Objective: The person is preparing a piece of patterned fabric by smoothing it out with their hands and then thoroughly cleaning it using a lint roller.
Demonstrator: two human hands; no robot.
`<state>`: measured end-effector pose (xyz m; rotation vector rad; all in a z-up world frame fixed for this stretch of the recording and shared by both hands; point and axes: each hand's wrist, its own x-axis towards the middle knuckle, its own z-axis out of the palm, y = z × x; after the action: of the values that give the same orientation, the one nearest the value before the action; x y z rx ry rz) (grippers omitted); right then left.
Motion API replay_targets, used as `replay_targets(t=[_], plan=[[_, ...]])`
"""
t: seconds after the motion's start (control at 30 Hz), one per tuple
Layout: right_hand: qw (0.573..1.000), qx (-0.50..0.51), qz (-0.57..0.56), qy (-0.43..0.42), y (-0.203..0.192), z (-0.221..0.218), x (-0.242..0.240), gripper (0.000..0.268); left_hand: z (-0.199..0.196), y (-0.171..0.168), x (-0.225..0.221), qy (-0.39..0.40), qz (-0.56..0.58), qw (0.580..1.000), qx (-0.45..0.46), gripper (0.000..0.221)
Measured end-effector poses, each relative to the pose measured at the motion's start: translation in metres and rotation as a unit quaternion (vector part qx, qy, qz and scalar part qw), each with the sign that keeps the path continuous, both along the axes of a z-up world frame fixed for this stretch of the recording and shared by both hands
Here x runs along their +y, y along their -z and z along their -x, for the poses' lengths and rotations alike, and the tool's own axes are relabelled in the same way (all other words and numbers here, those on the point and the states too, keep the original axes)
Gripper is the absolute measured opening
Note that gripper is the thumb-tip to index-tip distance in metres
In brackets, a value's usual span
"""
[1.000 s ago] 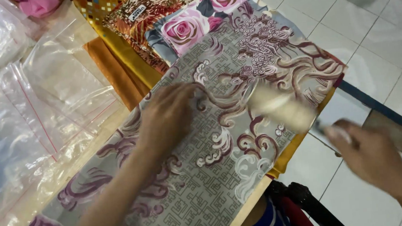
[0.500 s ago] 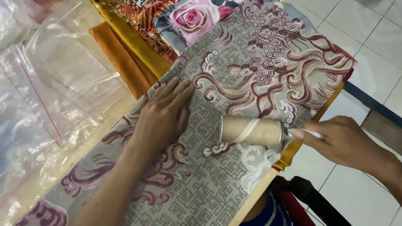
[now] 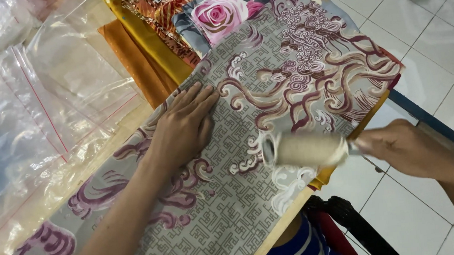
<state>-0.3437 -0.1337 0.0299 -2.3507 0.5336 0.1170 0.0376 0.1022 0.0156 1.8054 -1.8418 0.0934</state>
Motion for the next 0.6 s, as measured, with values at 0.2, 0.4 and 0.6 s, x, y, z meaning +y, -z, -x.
replay_targets(t=[0.2,0.4,0.6], plan=[[0.986,0.108,0.083,0.093,0.001,-0.007,0.016,0.041,-0.001,0.000,0.000,-0.001,-0.012,1.000,0.003,0.043],[0.970,0.225,0.095,-0.006,0.011,0.021,0.020,0.051,-0.001,-0.001,0.000,0.002,-0.015,1.000,0.020,0.044],[0.999,0.017,-0.045,-0.002,0.023,0.032,-0.004,0.042,-0.002,0.001,-0.001,0.005,-0.016,1.000,0.017,0.044]])
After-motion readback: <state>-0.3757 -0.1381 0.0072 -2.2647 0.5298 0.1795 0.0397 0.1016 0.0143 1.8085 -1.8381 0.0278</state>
